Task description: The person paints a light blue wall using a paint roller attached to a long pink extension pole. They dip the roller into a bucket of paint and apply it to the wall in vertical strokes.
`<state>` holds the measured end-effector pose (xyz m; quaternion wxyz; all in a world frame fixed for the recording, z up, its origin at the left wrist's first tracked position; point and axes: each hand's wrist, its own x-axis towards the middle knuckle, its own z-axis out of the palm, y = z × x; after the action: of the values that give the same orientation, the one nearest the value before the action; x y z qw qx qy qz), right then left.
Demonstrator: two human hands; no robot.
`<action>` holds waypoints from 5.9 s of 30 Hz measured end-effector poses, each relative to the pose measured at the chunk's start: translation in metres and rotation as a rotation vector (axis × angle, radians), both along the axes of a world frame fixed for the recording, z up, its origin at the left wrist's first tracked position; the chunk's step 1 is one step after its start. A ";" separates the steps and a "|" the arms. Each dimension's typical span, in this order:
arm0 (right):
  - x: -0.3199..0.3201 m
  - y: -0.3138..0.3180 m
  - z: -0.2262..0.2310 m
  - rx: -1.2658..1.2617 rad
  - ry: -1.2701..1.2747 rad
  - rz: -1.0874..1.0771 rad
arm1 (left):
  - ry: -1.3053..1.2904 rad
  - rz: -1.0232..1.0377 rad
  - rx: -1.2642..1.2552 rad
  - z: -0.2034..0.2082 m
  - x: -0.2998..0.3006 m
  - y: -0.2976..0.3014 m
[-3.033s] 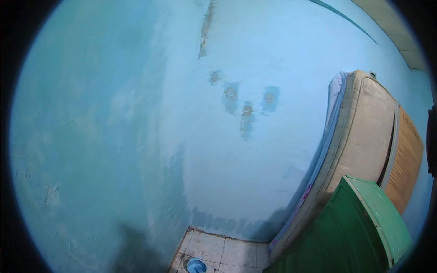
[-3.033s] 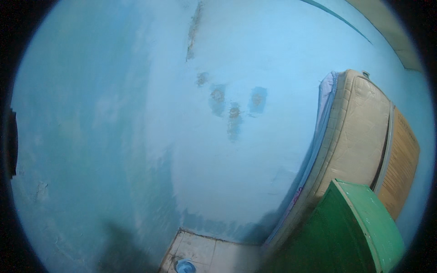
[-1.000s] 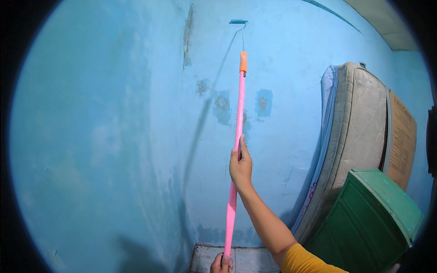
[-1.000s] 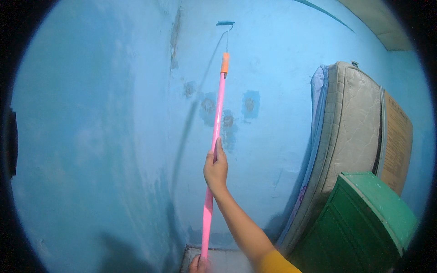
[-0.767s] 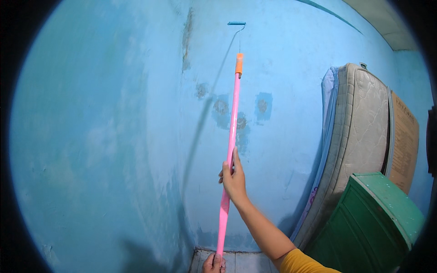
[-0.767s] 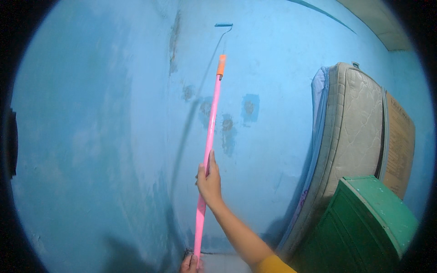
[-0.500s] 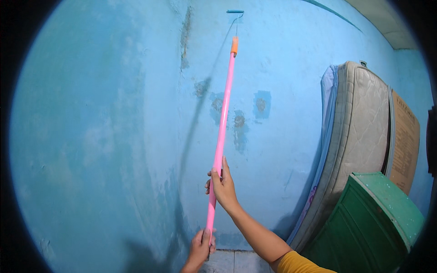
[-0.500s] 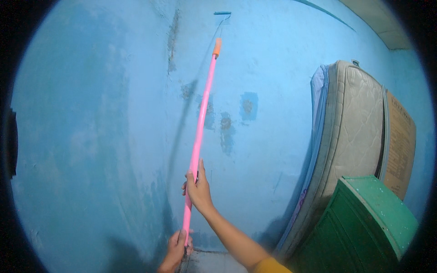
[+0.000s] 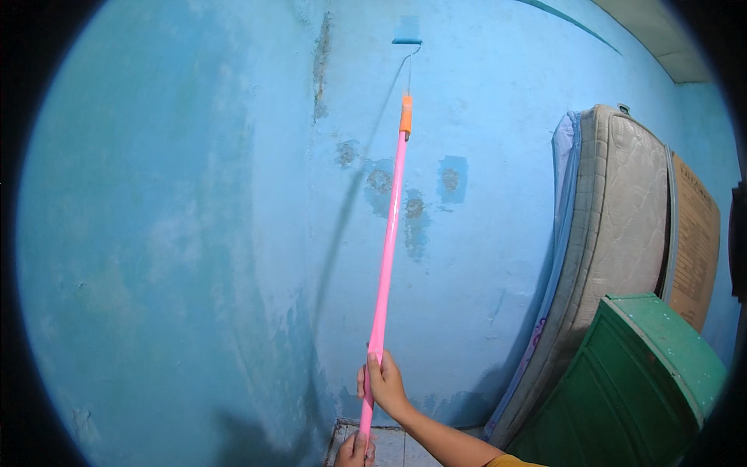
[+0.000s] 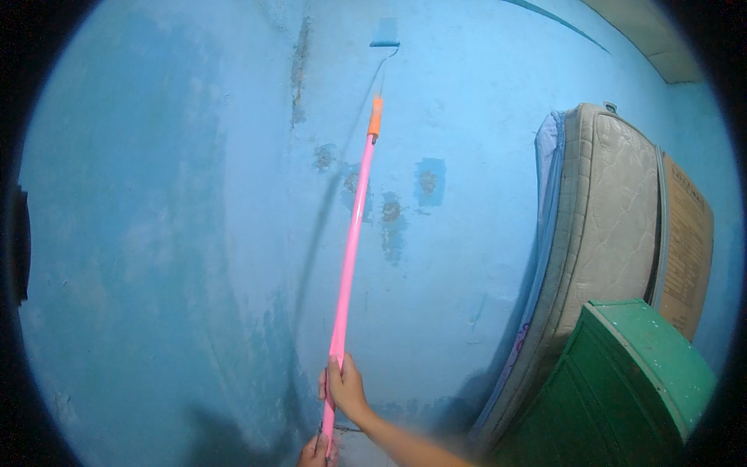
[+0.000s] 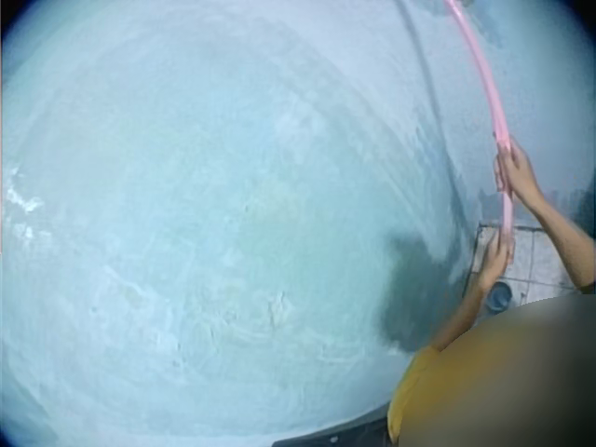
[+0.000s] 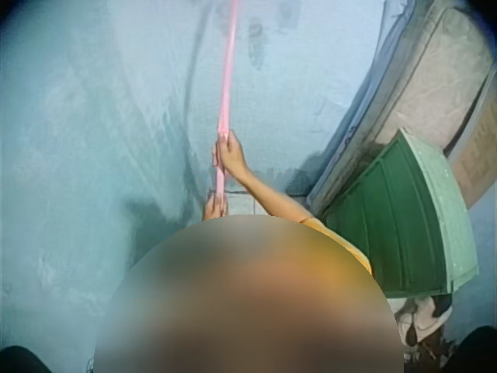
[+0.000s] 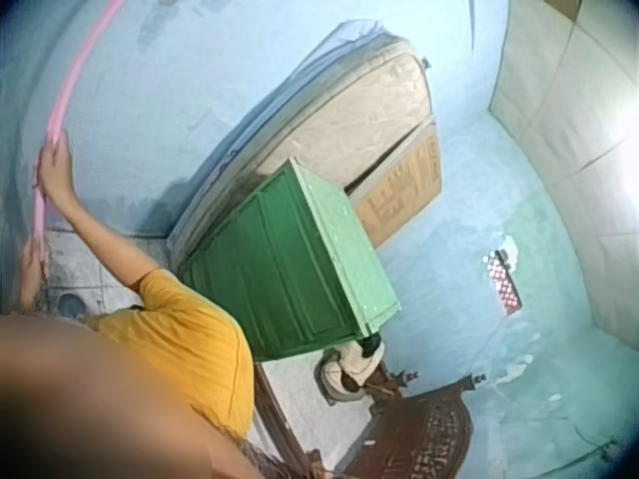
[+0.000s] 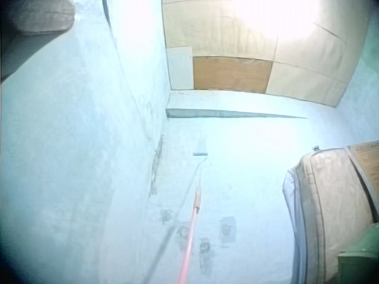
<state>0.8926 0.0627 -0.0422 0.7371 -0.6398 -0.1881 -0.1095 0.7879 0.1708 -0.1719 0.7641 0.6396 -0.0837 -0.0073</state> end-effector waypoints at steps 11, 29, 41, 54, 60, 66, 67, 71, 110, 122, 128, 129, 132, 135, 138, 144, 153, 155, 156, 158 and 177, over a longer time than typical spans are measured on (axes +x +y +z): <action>-0.025 -0.041 -0.056 -0.018 0.013 -0.140 | -0.025 -0.046 -0.043 0.067 0.020 -0.004; -0.078 -0.161 -0.136 0.036 0.240 -0.364 | -0.273 -0.215 -0.103 0.317 0.167 0.001; -0.062 -0.130 -0.157 0.025 0.396 -0.130 | -0.002 -0.175 -0.090 0.082 0.114 0.007; -0.076 -0.101 -0.152 -0.069 0.355 -0.111 | -0.440 0.351 0.288 -0.033 0.015 -0.020; -0.080 -0.113 -0.158 -0.043 0.356 -0.171 | -0.321 0.269 0.299 -0.034 0.016 -0.028; -0.081 -0.129 -0.161 -0.012 0.299 -0.193 | -0.524 0.361 0.295 -0.016 0.041 -0.056; -0.079 -0.132 -0.159 -0.021 0.276 -0.187 | -0.563 0.358 0.280 -0.001 0.049 -0.060; -0.067 -0.145 -0.144 0.031 0.342 -0.184 | -0.177 0.025 0.033 0.076 0.080 -0.067; -0.028 -0.093 -0.052 -0.009 0.080 -0.031 | -0.420 0.126 0.087 -0.038 0.050 -0.115; 0.072 -0.081 0.168 -0.015 -0.226 -0.213 | -0.332 -0.086 -0.196 0.085 0.059 -0.071; 0.099 -0.075 0.244 0.010 -0.251 -0.270 | -0.282 -0.057 -0.212 0.085 0.055 -0.068; 0.101 -0.072 0.238 0.003 -0.248 -0.264 | -0.283 -0.040 -0.210 0.083 0.056 -0.066; 0.112 -0.073 0.189 -0.044 -0.231 -0.317 | -0.168 0.012 -0.235 0.073 0.059 -0.054; 0.094 -0.062 0.110 -0.085 -0.155 -0.397 | -0.054 0.124 -0.193 0.044 0.063 -0.040; 0.082 -0.059 0.015 -0.158 -0.148 -0.466 | -0.054 0.153 -0.224 -0.017 0.077 -0.028; 0.023 -0.048 -0.138 -0.271 -0.102 -0.526 | -0.033 0.189 0.071 -0.057 0.052 -0.015; -0.034 -0.044 -0.170 -0.052 0.001 -0.485 | 0.255 0.098 0.064 -0.118 0.019 -0.007; -0.032 -0.039 -0.167 -0.062 -0.047 -0.591 | 0.242 0.049 0.030 -0.137 0.022 -0.006; -0.035 -0.034 -0.157 -0.047 -0.048 -0.602 | 0.241 0.027 0.015 -0.144 0.021 -0.005; -0.035 -0.034 -0.145 -0.047 0.015 -0.533 | 0.270 0.036 -0.010 -0.138 0.015 -0.006; 0.055 0.001 -0.033 -0.094 -0.021 -0.350 | 0.298 0.058 -0.121 -0.229 0.017 0.040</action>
<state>0.9478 0.0638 -0.0756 0.6740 -0.6954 -0.0867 -0.2339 0.8052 0.2107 -0.4013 0.8051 0.5863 0.0490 -0.0749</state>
